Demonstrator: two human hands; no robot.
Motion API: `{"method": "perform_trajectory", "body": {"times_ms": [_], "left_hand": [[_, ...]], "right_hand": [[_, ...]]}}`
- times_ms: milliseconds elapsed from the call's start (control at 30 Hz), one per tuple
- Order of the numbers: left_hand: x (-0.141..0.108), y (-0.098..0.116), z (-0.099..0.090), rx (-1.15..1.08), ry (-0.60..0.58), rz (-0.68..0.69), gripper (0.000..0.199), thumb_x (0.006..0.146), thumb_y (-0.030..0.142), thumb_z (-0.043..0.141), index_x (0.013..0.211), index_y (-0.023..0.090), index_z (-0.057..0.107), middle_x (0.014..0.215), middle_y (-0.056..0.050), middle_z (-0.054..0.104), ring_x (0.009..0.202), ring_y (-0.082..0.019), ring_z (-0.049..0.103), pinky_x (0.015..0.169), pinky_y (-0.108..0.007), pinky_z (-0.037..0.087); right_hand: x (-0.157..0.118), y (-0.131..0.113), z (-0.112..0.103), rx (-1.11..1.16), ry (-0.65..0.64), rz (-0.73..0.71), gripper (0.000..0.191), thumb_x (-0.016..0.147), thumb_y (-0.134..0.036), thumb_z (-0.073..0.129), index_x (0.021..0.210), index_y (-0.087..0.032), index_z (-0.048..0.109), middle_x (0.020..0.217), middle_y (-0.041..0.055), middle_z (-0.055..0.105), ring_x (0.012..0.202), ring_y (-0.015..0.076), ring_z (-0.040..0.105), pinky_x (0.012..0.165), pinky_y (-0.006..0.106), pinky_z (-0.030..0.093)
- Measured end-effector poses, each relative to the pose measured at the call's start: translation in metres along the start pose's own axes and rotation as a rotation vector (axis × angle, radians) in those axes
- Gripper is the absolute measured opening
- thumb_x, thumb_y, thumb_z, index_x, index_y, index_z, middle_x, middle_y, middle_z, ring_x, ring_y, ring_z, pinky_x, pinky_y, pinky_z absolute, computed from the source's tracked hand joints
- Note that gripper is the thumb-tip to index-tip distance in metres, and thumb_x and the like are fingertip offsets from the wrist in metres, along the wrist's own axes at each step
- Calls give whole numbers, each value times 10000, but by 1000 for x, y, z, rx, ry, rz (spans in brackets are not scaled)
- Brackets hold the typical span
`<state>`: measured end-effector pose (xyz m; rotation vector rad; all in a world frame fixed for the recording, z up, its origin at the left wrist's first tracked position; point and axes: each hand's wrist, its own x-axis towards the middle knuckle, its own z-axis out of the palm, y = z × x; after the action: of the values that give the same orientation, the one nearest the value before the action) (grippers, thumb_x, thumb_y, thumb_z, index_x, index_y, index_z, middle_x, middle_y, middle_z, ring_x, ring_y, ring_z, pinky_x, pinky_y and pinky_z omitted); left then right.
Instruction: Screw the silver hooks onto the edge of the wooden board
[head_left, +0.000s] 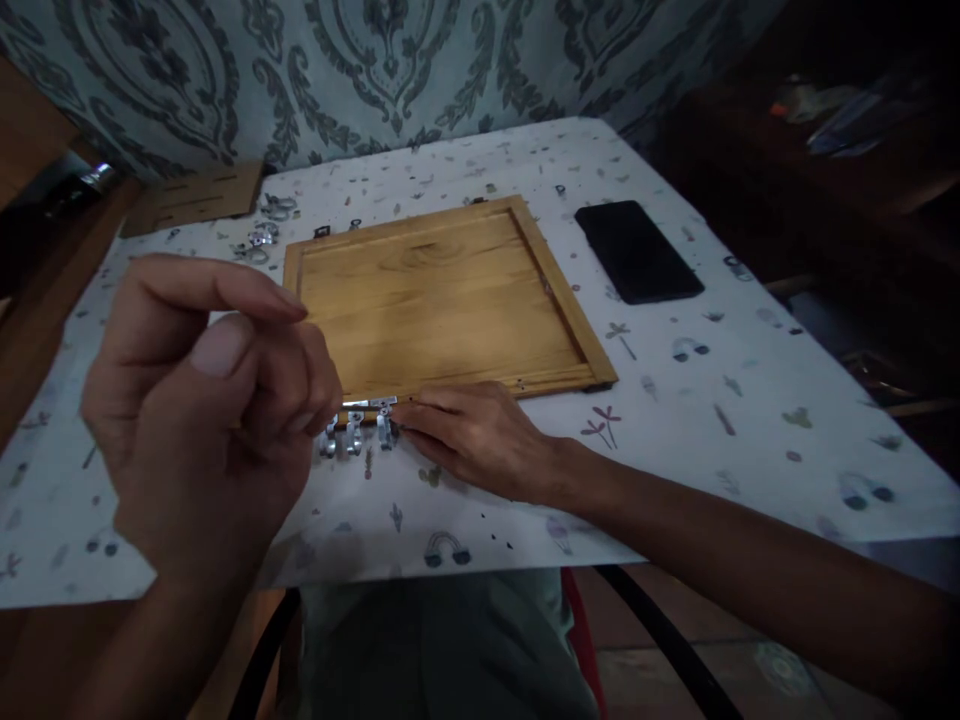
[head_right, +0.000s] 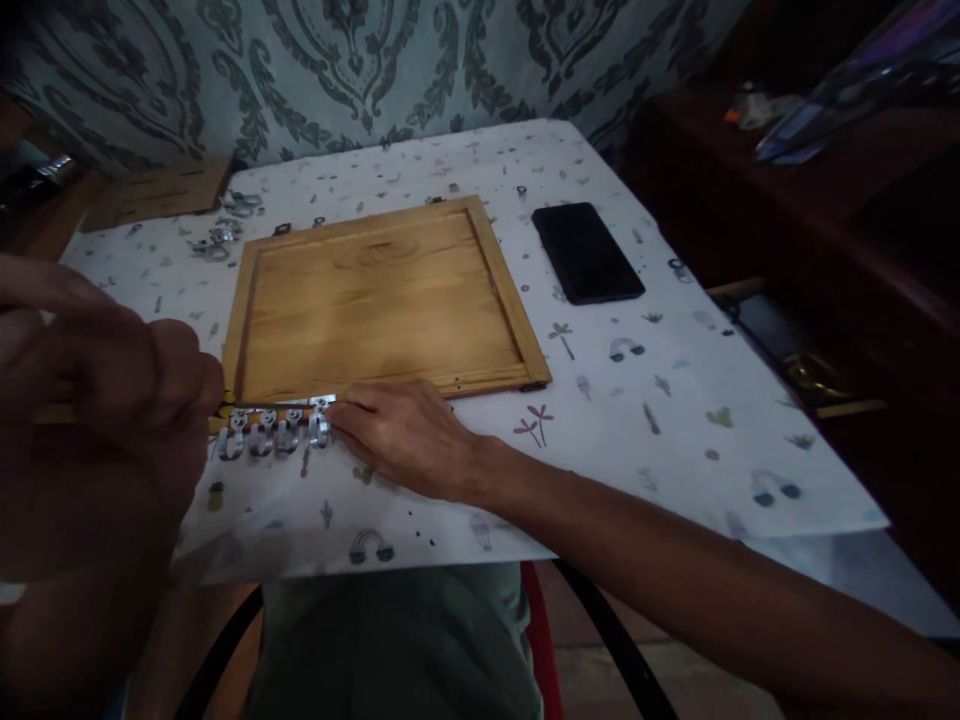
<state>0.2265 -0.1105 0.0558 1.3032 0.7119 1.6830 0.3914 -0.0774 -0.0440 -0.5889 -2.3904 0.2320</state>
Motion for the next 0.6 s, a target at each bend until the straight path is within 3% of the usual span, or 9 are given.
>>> {"method": "perform_trajectory", "body": {"times_ms": [133, 333, 500, 600], "left_hand": [[5, -4, 2, 177, 21, 70, 146, 800, 19, 536, 778, 138, 618, 419, 76, 350, 309, -46, 254, 331, -214, 271], [5, -3, 1, 186, 14, 74, 151, 779, 38, 547, 777, 156, 640, 415, 79, 358, 306, -45, 255, 314, -216, 264], [4, -4, 6, 187, 49, 46, 285, 802, -22, 403, 770, 148, 629, 425, 71, 345, 331, -46, 251, 346, -205, 272], [3, -7, 6, 192, 52, 54, 254, 816, -5, 423, 782, 147, 624, 429, 70, 335, 339, -51, 261, 355, -209, 265]], "right_hand": [[-1, 1, 1, -2, -34, 15, 246, 984, -229, 442, 979, -151, 675, 843, 28, 701, 697, 126, 592, 574, 254, 374], [-1, 1, 1, -6, -69, 37, 254, 987, -230, 436, 986, -151, 677, 837, 33, 695, 690, 125, 574, 576, 259, 349], [0, 0, 0, 0, -72, 33, 263, 988, -219, 434, 986, -134, 682, 830, 41, 689, 687, 125, 570, 569, 261, 340], [0, 0, 0, -21, -68, 25, 248, 981, -219, 452, 980, -137, 686, 818, 33, 687, 677, 126, 571, 561, 266, 335]]}}
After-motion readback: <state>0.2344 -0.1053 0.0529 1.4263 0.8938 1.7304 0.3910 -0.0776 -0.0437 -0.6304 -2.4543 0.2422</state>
